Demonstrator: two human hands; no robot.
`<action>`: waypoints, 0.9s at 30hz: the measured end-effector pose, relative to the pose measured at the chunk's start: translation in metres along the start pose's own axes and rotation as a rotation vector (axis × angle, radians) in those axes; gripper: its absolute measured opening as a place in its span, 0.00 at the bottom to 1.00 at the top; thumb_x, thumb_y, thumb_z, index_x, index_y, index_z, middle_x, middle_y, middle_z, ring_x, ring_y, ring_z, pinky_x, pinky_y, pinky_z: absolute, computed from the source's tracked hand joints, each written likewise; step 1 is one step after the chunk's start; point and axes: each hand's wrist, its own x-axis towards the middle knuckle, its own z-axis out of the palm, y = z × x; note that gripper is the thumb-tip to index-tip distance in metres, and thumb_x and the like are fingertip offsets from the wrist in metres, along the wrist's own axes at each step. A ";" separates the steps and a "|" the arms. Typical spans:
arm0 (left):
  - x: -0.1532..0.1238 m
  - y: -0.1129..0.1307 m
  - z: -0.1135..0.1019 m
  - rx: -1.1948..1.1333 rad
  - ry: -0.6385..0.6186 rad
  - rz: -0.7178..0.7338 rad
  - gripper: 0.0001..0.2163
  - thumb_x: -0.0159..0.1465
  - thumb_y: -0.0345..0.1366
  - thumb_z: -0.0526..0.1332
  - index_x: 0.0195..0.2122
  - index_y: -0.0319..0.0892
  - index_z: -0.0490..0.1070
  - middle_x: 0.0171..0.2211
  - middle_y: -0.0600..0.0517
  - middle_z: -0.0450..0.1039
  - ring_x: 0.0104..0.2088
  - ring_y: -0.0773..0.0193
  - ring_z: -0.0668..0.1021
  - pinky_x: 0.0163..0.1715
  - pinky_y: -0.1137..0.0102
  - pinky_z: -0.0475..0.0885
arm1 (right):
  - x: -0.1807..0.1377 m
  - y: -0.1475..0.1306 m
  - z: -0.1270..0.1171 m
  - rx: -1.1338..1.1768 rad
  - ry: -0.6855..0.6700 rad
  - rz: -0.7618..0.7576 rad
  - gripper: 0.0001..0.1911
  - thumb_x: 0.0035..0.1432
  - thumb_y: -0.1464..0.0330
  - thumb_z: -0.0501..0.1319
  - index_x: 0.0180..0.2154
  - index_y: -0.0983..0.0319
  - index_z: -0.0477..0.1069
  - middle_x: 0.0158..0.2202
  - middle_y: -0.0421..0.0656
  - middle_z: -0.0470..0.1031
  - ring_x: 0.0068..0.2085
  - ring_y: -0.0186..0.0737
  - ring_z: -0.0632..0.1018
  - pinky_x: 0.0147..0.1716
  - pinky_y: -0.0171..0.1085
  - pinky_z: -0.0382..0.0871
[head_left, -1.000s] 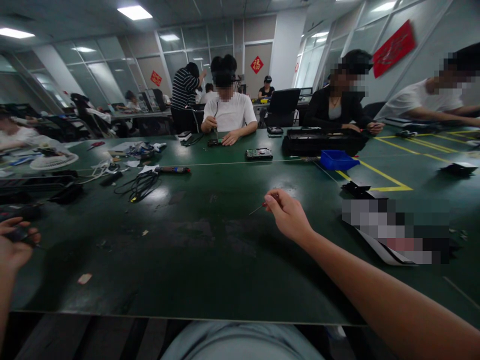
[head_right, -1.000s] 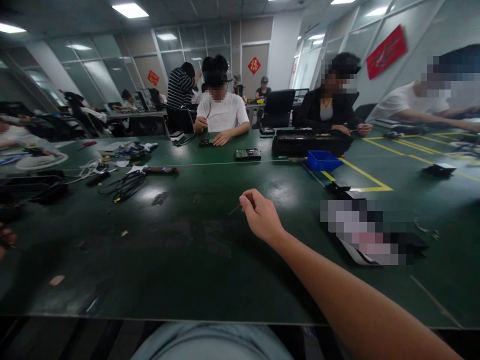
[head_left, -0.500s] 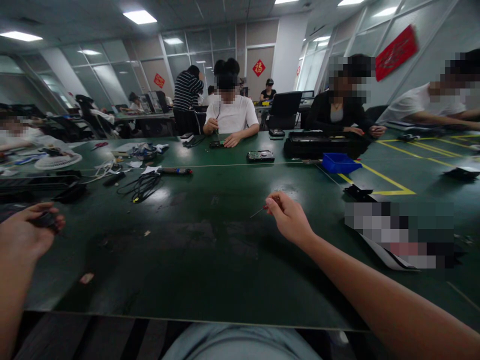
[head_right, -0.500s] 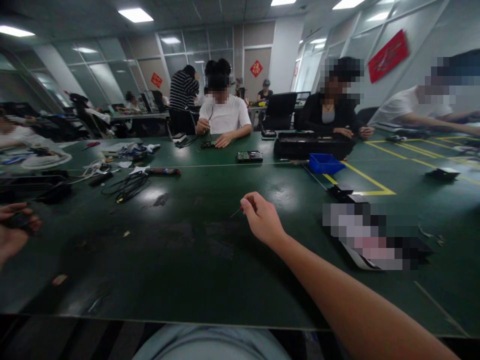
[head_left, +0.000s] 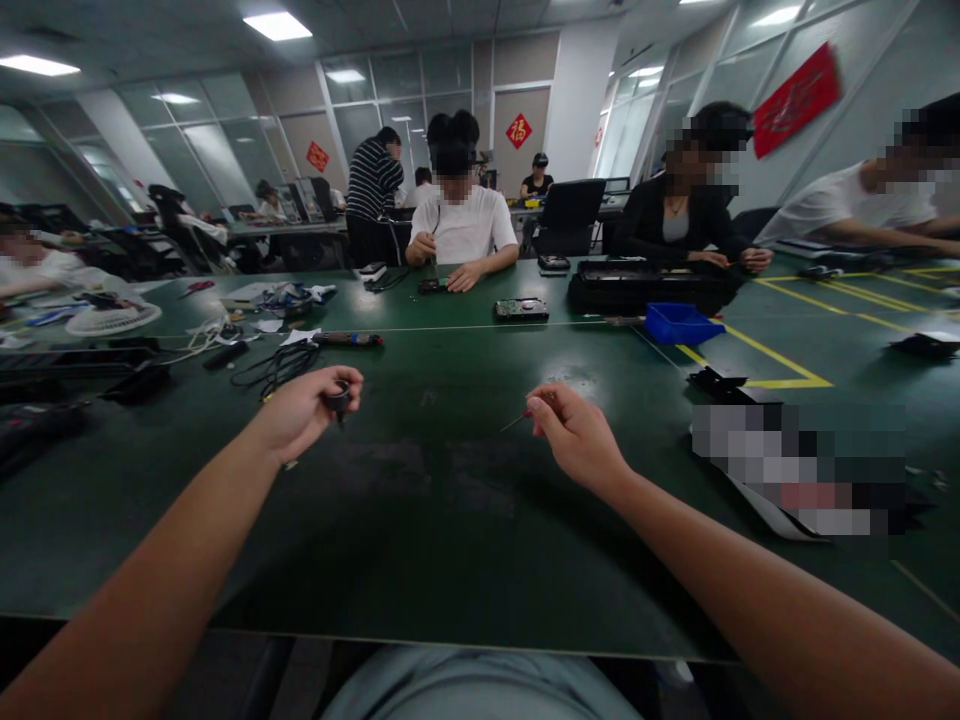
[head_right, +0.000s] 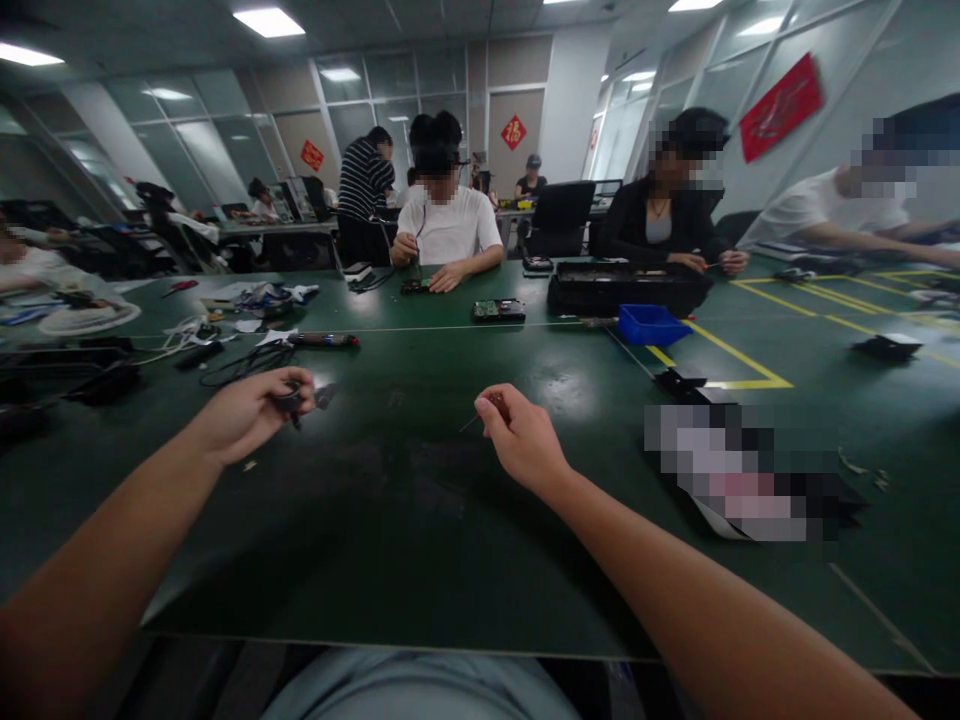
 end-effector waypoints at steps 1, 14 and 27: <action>0.001 -0.002 0.015 0.033 -0.085 -0.004 0.10 0.51 0.25 0.55 0.34 0.35 0.71 0.29 0.49 0.68 0.29 0.63 0.72 0.31 0.70 0.68 | 0.000 0.001 0.000 0.006 -0.001 -0.001 0.12 0.68 0.60 0.54 0.41 0.59 0.70 0.26 0.39 0.74 0.29 0.38 0.76 0.30 0.37 0.67; -0.008 -0.047 0.153 0.272 -0.510 0.083 0.10 0.55 0.26 0.52 0.35 0.39 0.70 0.29 0.52 0.68 0.31 0.65 0.70 0.35 0.69 0.64 | -0.001 0.007 0.003 0.017 0.053 -0.077 0.10 0.65 0.63 0.57 0.46 0.59 0.69 0.36 0.44 0.78 0.36 0.42 0.79 0.37 0.41 0.70; -0.009 -0.077 0.142 0.814 -0.421 0.410 0.16 0.61 0.23 0.55 0.49 0.41 0.69 0.48 0.45 0.72 0.49 0.56 0.73 0.52 0.60 0.69 | -0.001 0.000 0.001 -0.062 0.135 -0.027 0.13 0.64 0.58 0.58 0.33 0.60 0.72 0.27 0.41 0.75 0.29 0.39 0.75 0.31 0.39 0.65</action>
